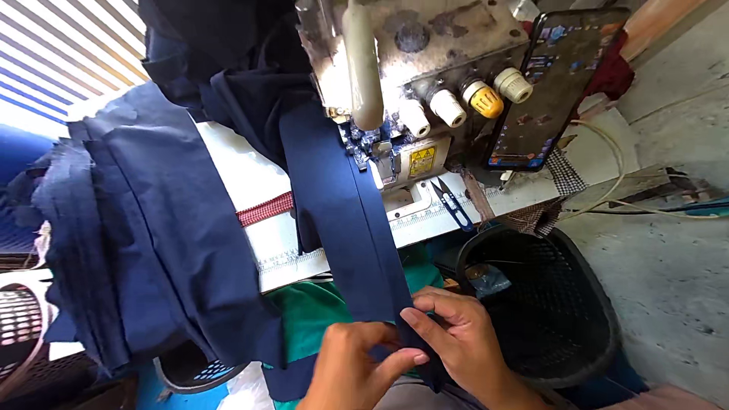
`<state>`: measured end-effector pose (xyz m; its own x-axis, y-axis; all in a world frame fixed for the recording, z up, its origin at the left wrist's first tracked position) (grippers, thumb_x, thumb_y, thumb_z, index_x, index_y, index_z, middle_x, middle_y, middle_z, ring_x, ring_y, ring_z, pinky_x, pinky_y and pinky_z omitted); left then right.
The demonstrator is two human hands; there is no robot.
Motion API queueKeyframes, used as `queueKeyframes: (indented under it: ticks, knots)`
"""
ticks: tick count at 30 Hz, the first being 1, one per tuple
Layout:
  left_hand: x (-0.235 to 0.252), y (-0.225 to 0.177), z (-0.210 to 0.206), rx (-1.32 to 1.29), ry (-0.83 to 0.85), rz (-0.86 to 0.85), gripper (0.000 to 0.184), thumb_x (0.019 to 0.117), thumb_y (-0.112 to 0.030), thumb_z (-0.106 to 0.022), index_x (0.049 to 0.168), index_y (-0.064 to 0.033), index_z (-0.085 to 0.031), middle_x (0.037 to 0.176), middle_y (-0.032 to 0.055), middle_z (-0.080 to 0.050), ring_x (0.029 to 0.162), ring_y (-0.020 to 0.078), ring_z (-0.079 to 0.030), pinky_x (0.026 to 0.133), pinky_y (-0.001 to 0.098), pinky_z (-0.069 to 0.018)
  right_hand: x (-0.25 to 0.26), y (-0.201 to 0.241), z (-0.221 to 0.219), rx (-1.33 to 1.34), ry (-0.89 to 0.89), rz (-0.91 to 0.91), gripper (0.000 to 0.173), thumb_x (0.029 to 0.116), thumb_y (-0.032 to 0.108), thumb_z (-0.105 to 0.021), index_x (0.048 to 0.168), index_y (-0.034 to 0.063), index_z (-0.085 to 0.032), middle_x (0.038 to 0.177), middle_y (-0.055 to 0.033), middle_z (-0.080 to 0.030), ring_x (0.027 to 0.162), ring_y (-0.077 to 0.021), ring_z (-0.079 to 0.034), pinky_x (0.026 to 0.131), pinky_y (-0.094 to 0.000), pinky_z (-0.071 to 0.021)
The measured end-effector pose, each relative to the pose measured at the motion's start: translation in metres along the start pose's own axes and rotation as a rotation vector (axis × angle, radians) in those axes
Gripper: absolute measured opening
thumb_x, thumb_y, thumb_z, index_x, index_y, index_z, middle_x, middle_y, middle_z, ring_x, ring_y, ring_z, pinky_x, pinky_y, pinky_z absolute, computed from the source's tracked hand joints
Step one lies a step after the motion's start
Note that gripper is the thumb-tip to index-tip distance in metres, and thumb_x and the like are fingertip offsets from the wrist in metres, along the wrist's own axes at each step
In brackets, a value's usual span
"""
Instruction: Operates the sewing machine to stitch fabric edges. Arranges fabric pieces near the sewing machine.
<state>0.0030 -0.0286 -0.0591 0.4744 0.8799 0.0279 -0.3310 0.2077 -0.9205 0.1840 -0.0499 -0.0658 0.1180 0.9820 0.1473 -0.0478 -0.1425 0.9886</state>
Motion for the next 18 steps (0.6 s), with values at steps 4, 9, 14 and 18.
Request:
queueKeyframes:
  ticks: [4, 9, 14, 18]
  knots:
    - [0.033, -0.03, 0.049, 0.294, -0.232, -0.25, 0.025, 0.0985, -0.038, -0.068, 0.097, -0.0138, -0.075, 0.095, -0.0026, -0.076, 0.089, 0.0049, -0.071, 0.077, 0.0244, -0.0593, 0.001, -0.02, 0.003, 0.082, 0.043, -0.113, 0.022, 0.0995, 0.02, -0.067, 0.085, 0.0038, -0.073, 0.079, 0.0012, -0.069, 0.074, -0.0002, -0.064, 0.067, -0.0154, -0.0539]
    - [0.088, -0.013, 0.05, 0.516, -0.241, -0.379, 0.042, 0.1017, -0.039, -0.063, 0.129, -0.0079, -0.07, 0.136, 0.0099, -0.067, 0.135, 0.0258, -0.057, 0.118, 0.0552, -0.0412, 0.005, -0.021, 0.0, 0.134, 0.02, -0.103, 0.018, 0.0987, 0.018, -0.068, 0.086, 0.0059, -0.071, 0.082, 0.0016, -0.067, 0.078, -0.0014, -0.064, 0.07, -0.0159, -0.0542]
    - [0.116, -0.002, 0.06, 0.539, -0.281, -0.384, 0.032, 0.1007, -0.031, -0.065, 0.12, -0.0076, -0.075, 0.131, 0.0065, -0.071, 0.135, 0.0239, -0.058, 0.119, 0.0554, -0.0401, 0.04, -0.016, 0.001, 0.071, -0.009, -0.034, 0.016, 0.0981, 0.015, -0.068, 0.088, 0.0037, -0.071, 0.085, -0.0011, -0.069, 0.08, -0.0045, -0.066, 0.072, -0.0187, -0.0565]
    - [0.146, 0.001, 0.08, 0.538, -0.264, -0.389, 0.029, 0.0982, -0.026, -0.067, 0.119, -0.0073, -0.075, 0.131, 0.005, -0.07, 0.135, 0.0204, -0.057, 0.12, 0.0511, -0.0389, 0.074, -0.012, -0.002, 0.012, -0.012, -0.022, 0.016, 0.0972, 0.013, -0.067, 0.087, 0.0024, -0.071, 0.082, -0.0011, -0.069, 0.075, -0.0037, -0.065, 0.068, -0.0179, -0.056]
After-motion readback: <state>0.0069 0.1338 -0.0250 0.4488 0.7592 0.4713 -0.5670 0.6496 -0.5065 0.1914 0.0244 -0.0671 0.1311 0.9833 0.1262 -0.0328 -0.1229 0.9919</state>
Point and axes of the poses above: each hand's wrist, its own x-axis towards the middle knuckle, its own z-axis out of the back of the hand, y = z × x, the point moved 2 cm from there along x, towards the middle knuckle
